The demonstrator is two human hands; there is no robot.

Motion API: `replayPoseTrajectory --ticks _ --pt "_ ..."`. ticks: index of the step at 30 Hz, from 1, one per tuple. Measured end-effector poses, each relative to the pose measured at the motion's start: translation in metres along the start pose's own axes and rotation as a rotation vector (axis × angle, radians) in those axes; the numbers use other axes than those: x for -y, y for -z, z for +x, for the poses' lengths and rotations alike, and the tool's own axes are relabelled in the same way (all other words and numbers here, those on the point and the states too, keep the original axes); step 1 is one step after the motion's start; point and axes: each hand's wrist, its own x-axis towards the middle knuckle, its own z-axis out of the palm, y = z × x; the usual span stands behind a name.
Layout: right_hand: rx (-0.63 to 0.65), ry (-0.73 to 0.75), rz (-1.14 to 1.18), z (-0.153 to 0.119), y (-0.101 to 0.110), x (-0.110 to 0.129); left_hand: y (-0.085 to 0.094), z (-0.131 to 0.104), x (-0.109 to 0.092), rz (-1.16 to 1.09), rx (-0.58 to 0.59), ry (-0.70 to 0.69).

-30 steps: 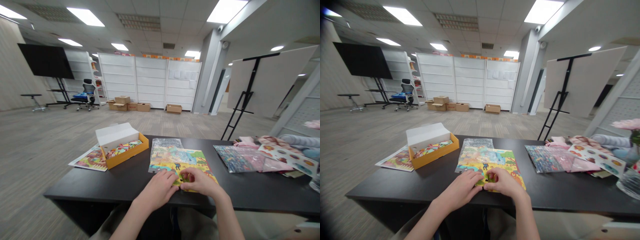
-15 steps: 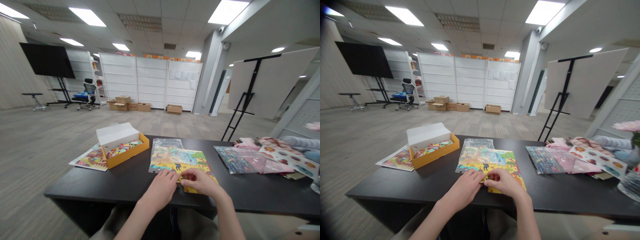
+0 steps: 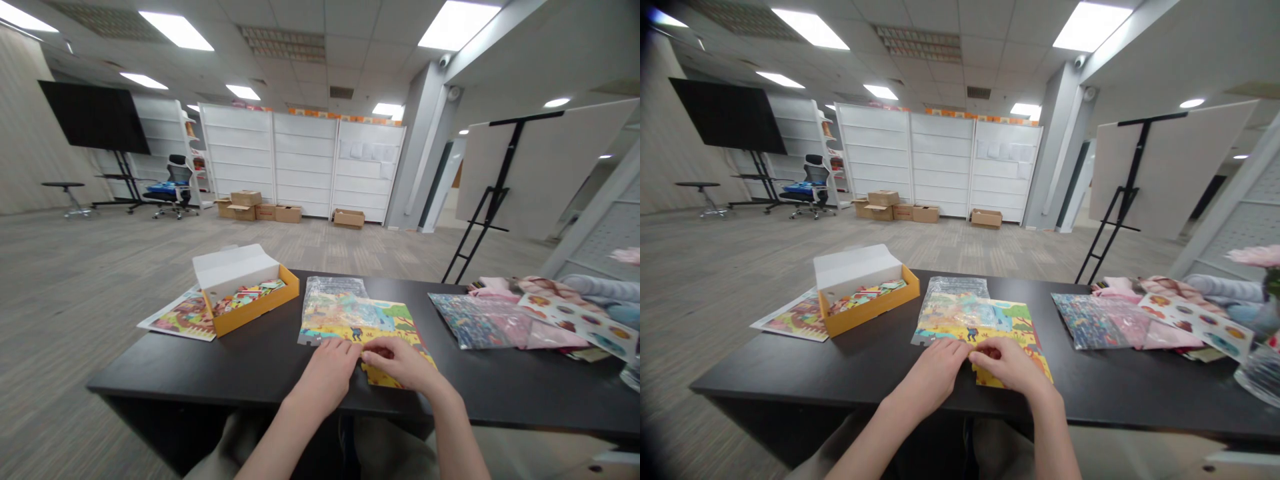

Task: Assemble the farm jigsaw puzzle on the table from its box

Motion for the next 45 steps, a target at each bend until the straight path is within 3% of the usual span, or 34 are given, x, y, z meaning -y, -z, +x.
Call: replayPoseTrajectory --ticks 28,35,45 --pt "0.022 -0.026 -0.024 -0.003 0.002 0.006 -0.002 -0.005 -0.004 0.053 0.000 0.014" --pt "0.012 -0.028 -0.034 -0.002 0.002 0.005 -0.004 0.006 -0.013 0.093 0.007 0.110" --pt "0.036 -0.033 0.013 0.000 0.000 0.007 -0.012 0.013 -0.017 0.185 -0.010 0.127"
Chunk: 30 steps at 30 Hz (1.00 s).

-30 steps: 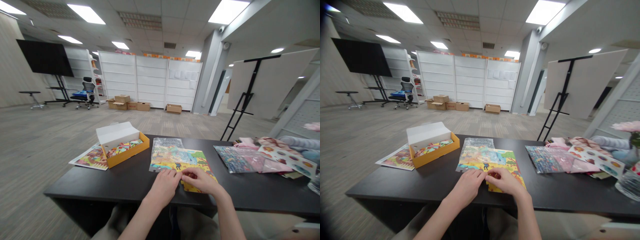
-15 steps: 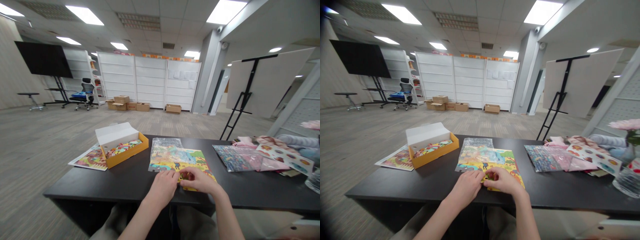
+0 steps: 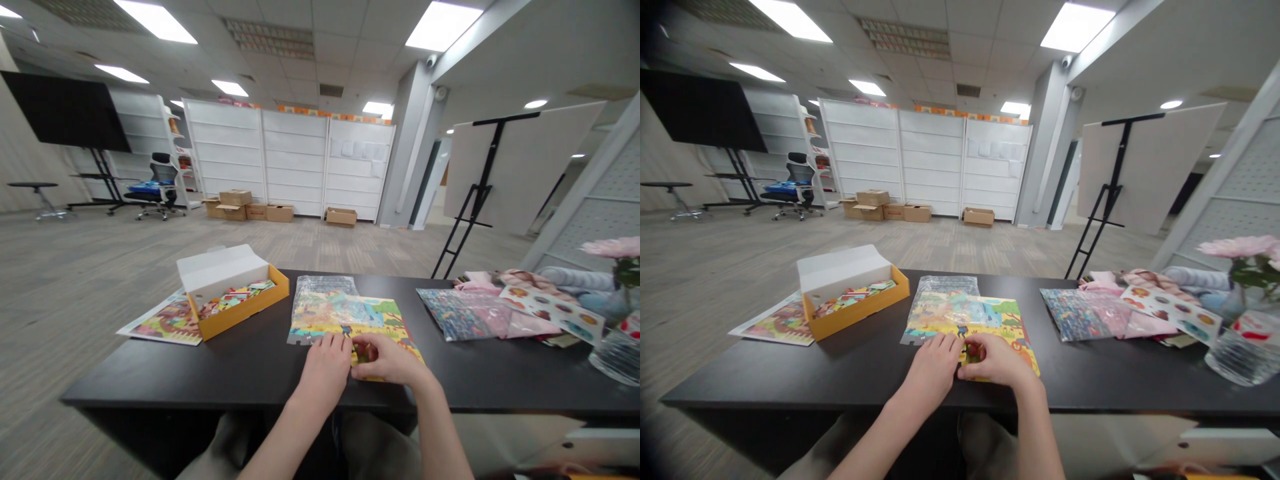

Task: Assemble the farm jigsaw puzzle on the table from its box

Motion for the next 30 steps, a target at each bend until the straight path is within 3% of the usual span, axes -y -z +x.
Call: replayPoseTrajectory --ticks 6,12,18,30 --pt "-0.015 -0.027 0.010 0.004 -0.002 -0.009 -0.004 -0.004 0.001 -0.014 -0.046 0.016" --pt "-0.123 -0.017 0.092 -0.004 0.006 -0.016 0.011 -0.013 0.019 -0.044 -0.075 0.015" --pt "-0.252 -0.122 -0.054 -0.003 0.010 -0.024 0.022 -0.032 0.037 -0.140 -0.015 -0.058" --pt "-0.272 -0.148 -0.183 0.009 -0.001 -0.028 0.016 -0.040 0.044 -0.179 -0.026 -0.059"
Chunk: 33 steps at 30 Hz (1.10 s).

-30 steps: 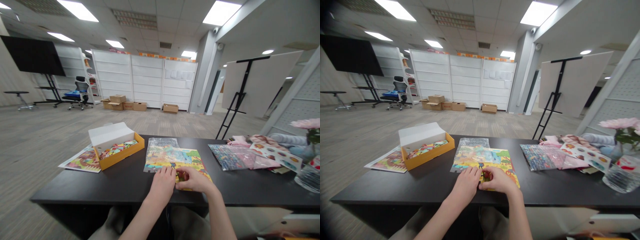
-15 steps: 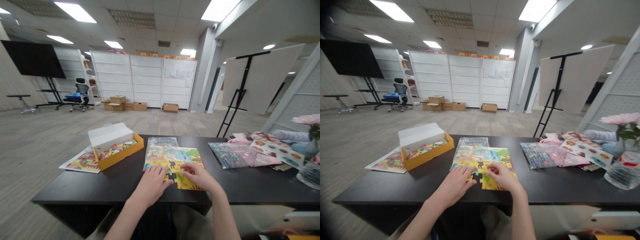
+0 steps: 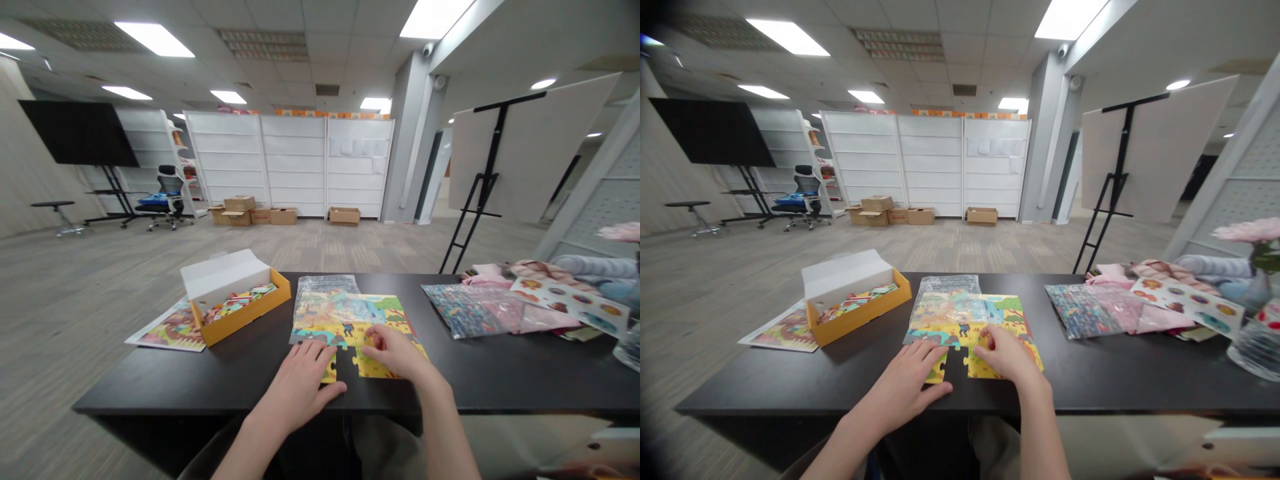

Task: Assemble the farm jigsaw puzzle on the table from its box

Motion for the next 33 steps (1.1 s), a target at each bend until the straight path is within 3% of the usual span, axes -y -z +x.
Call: replayPoseTrajectory --ticks 7,14,17,23,33 --pt "-0.068 0.042 -0.027 0.007 -0.004 0.005 -0.002 0.007 0.002 0.020 0.000 0.049" --pt "-0.099 0.023 0.083 0.008 -0.004 -0.007 0.007 0.009 0.001 -0.008 0.017 0.124" --pt "-0.113 0.032 0.097 0.008 -0.004 -0.010 0.005 0.016 -0.007 -0.022 -0.027 0.116" --pt "-0.119 -0.024 0.067 0.006 0.000 -0.006 -0.014 0.040 -0.030 -0.101 -0.033 -0.068" --pt "-0.118 -0.028 0.054 -0.007 0.015 -0.012 -0.021 0.059 -0.045 0.007 -0.005 -0.014"
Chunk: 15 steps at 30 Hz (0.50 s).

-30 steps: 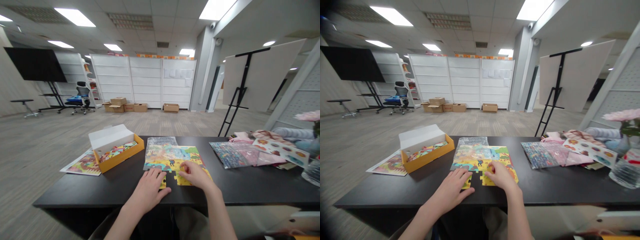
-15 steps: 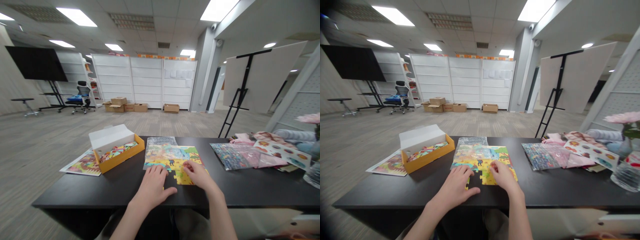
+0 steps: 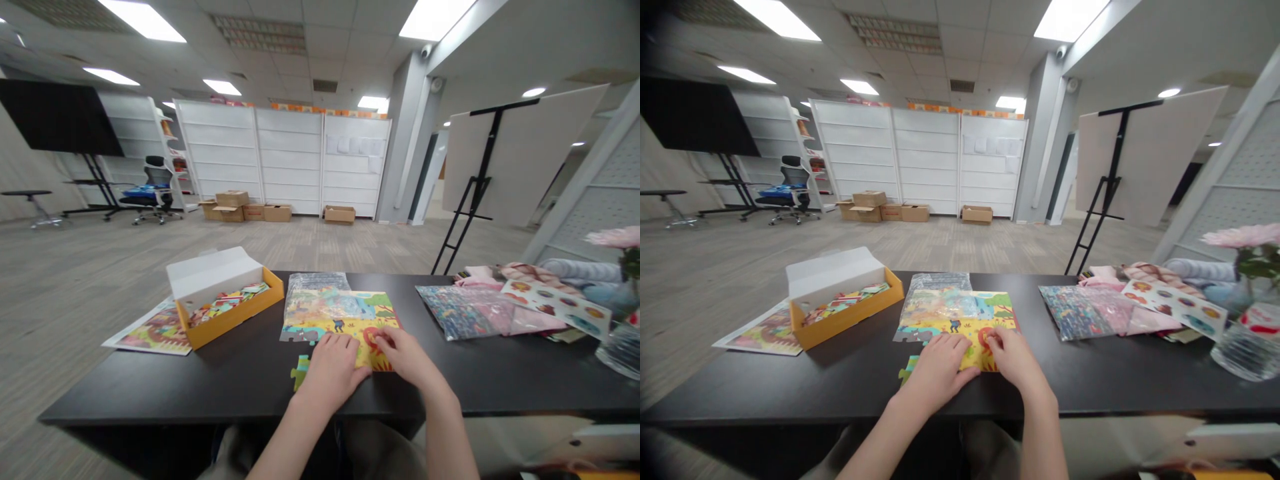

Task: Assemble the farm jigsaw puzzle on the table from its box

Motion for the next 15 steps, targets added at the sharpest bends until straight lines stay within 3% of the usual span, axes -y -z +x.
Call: replayPoseTrajectory --ticks 7,15 --pt "0.013 0.026 0.030 -0.0008 0.0021 0.0001 -0.0026 0.0020 -0.0053 0.137 0.006 -0.053" --pt "0.078 0.069 0.133 -0.0041 0.0045 0.0047 -0.0034 0.0006 -0.0031 0.074 -0.017 -0.029"
